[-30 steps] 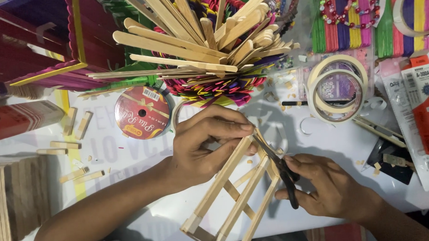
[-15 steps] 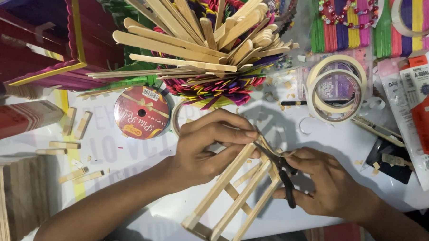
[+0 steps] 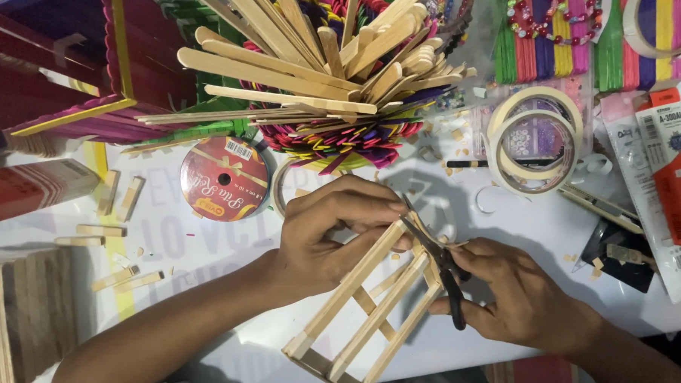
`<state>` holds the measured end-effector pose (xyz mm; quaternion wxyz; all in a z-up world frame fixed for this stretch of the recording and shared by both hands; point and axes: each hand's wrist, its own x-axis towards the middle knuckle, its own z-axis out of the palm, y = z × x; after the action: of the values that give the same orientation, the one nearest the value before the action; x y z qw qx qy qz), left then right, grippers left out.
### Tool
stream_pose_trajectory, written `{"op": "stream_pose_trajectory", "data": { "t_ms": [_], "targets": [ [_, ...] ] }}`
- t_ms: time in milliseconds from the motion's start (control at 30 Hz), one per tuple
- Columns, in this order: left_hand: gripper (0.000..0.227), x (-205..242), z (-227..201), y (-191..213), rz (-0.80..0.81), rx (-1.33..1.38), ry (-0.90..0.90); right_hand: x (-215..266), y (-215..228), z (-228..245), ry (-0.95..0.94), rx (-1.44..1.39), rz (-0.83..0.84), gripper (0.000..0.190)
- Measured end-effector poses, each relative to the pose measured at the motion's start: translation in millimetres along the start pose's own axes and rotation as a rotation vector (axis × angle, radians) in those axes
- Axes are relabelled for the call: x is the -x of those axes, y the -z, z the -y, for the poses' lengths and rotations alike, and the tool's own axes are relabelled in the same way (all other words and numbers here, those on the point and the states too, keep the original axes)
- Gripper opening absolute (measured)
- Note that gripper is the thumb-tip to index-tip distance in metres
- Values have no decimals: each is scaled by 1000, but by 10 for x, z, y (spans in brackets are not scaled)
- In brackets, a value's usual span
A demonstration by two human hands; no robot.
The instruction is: Cutting wooden popsicle sticks with scissors and assembling them into a small rectangular frame structure for a handicraft project.
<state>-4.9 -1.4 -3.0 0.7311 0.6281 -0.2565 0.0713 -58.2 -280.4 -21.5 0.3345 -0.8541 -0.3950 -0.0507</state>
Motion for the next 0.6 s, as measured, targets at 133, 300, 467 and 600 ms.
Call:
{"op": "stream_pose_trajectory", "data": {
  "t_ms": [133,300,467,600],
  "targets": [
    [25,21,25,-12,-6,-17,-7,-48,8,9,46,10,4,77],
    [29,55,52,-44,-50,21,19,-67,3,22,52,9,-9,76],
    [28,56,69,-43,-57,29,26,33,-9,-18,134,150,26,76],
    [27,40,67,-20,-24,29,7,51,-24,-17,79,101,0,81]
  ]
}}
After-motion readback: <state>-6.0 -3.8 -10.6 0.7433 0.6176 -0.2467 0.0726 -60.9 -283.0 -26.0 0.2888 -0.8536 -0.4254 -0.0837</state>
